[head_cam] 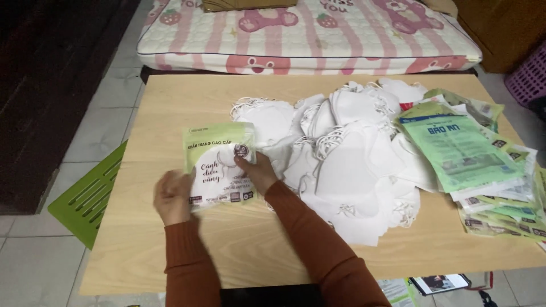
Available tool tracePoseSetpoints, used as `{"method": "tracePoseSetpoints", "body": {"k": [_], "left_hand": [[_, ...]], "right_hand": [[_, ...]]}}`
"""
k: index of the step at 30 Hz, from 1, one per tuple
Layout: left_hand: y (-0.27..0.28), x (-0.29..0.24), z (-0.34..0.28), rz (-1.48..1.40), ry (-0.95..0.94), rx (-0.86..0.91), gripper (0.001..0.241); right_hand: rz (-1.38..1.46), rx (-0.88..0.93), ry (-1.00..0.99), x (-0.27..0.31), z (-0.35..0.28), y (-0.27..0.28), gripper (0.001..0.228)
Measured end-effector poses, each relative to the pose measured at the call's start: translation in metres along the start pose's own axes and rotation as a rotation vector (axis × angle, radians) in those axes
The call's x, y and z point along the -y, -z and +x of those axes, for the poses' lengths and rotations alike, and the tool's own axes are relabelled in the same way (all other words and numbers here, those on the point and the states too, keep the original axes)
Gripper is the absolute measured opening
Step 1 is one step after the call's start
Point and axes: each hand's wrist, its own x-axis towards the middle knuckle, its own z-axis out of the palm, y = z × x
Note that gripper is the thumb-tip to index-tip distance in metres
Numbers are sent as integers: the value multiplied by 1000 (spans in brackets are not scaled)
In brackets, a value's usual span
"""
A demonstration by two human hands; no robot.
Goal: The person is picking up individual white mask components from a pile, folding them, and stacking them neatly on a low table.
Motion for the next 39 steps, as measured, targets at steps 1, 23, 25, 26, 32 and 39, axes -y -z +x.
{"method": "tracePoseSetpoints", "body": {"k": [1,23,25,26,32,39], "left_hand": [[13,28,22,132,-168,-282,48],[-5,43,11,1616,-133,256,63],[0,47,10,1563,-176,197,62],[-1,48,13,1499,-218,125,62],[-2,50,16,1128,-871,-270,49],[8,69,33,1033,-1007,-320,34]], "right_hand": [[-27,-3,-20,-21,19,-4,47],[-1336,367,336,-42,19,-37,68],[-1334,361,384,-31,-10,-31,65],[-1339,360,444,-23,-20,-27,63],[-1301,364,589,-44,-21,-56,70],[-899,526,622,-50,82,-44,39]]}}
